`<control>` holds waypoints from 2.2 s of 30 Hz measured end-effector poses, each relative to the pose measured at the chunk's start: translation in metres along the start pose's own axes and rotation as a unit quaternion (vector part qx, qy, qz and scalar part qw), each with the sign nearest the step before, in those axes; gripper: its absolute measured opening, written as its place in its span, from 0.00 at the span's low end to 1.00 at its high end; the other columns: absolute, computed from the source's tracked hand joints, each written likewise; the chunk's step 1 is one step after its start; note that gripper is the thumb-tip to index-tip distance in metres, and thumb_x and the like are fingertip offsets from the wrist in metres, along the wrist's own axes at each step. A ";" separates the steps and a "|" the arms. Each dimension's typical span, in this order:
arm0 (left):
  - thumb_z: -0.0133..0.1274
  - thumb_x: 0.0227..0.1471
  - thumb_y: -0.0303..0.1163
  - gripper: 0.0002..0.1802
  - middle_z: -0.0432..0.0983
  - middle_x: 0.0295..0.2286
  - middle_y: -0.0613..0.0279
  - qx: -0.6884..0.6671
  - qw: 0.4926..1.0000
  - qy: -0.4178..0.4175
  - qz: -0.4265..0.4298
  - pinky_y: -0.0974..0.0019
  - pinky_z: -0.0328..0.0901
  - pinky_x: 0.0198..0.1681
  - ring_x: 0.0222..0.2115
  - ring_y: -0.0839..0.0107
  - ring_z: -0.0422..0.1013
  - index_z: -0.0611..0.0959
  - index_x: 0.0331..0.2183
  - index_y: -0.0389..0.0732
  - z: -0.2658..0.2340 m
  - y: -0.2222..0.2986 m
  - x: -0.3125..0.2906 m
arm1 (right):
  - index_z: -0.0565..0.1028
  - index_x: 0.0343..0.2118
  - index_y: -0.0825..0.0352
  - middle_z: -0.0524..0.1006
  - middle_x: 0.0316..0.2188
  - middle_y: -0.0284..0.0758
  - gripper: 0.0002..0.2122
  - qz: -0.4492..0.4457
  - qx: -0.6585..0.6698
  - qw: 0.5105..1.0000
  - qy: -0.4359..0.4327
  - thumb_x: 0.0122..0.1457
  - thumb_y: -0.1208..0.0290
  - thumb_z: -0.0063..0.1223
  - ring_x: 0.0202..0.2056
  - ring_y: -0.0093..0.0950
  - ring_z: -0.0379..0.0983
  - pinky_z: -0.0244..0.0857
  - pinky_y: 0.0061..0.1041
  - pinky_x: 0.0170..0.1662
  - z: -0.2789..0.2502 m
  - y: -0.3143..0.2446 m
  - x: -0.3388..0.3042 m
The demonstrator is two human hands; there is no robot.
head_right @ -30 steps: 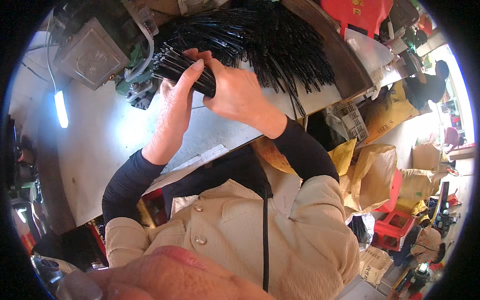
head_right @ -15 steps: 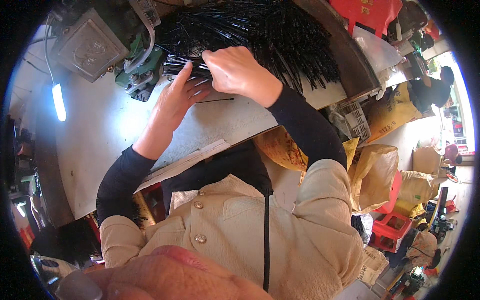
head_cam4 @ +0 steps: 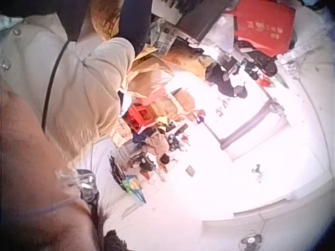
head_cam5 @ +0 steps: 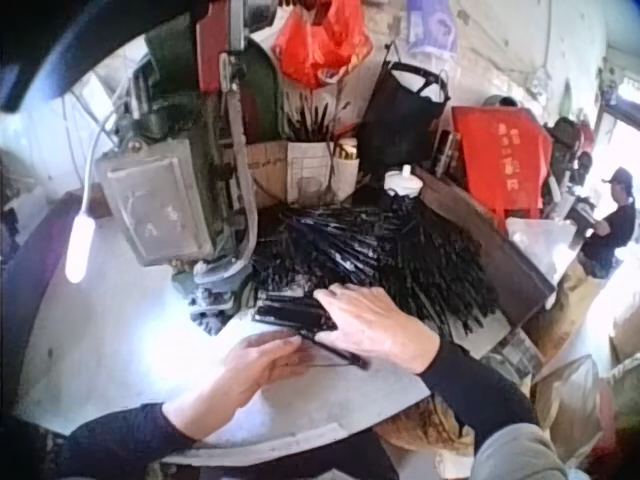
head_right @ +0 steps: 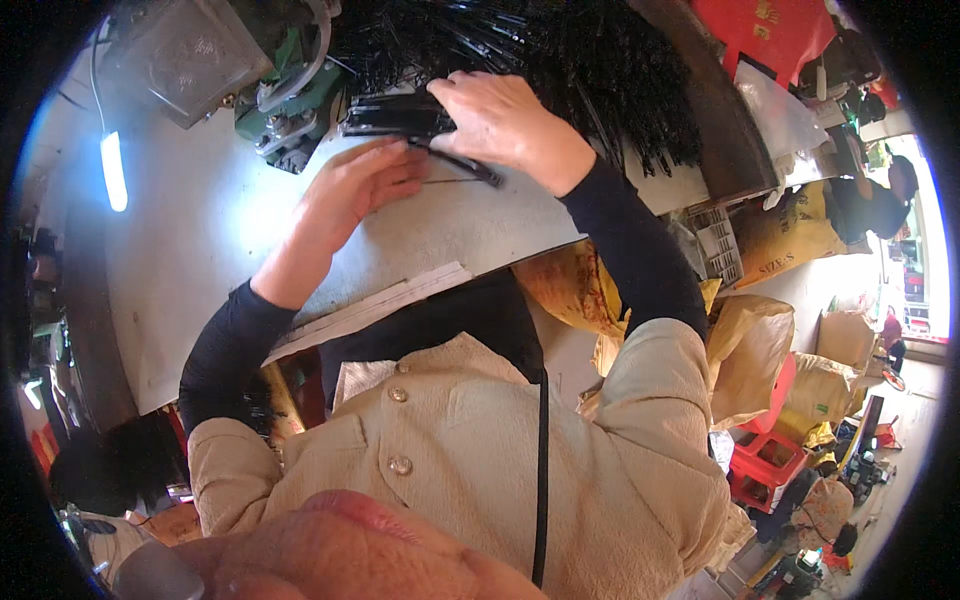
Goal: The person connects plastic strips together by hand, then gathers the assembled strips and organizes them into a bundle.
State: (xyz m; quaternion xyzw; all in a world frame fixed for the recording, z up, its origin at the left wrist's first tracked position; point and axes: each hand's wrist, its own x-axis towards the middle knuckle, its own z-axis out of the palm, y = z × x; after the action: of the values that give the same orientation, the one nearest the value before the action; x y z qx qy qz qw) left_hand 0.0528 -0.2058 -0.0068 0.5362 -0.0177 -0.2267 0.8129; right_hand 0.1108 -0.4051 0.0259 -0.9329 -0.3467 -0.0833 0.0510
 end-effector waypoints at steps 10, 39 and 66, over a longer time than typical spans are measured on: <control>0.47 0.55 0.34 0.18 0.73 0.41 0.51 0.045 0.998 -0.006 -0.034 0.65 0.66 0.46 0.41 0.65 0.71 0.74 0.44 0.31 -0.004 0.002 -0.016 | 0.70 0.47 0.69 0.73 0.44 0.45 0.31 0.046 0.022 0.998 0.039 0.43 0.52 0.59 0.46 0.40 0.69 0.63 0.32 0.49 -0.038 0.037 0.046; 0.48 0.54 0.35 0.18 0.75 0.36 0.53 0.172 0.983 -0.051 -0.033 0.71 0.69 0.39 0.34 0.70 0.73 0.77 0.41 0.30 0.000 0.006 -0.015 | 0.73 0.42 0.72 0.69 0.49 0.43 0.28 0.064 0.058 0.988 -0.131 0.46 0.51 0.54 0.51 0.37 0.63 0.56 0.33 0.49 -0.018 0.136 0.171; 0.49 0.54 0.32 0.17 0.76 0.35 0.54 0.225 0.973 -0.057 -0.019 0.73 0.69 0.35 0.31 0.73 0.73 0.77 0.41 0.30 0.000 0.007 -0.016 | 0.76 0.26 0.73 0.75 0.26 0.48 0.13 0.104 -0.068 0.990 0.061 0.54 0.67 0.44 0.32 0.45 0.72 0.65 0.41 0.34 0.004 0.129 0.141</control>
State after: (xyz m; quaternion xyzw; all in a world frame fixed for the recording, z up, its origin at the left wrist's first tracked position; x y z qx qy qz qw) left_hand 0.0414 -0.1973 0.0027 0.6919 -0.1044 -0.2619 0.6646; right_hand 0.3010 -0.4113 0.0437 -0.9583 -0.2374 -0.1581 0.0167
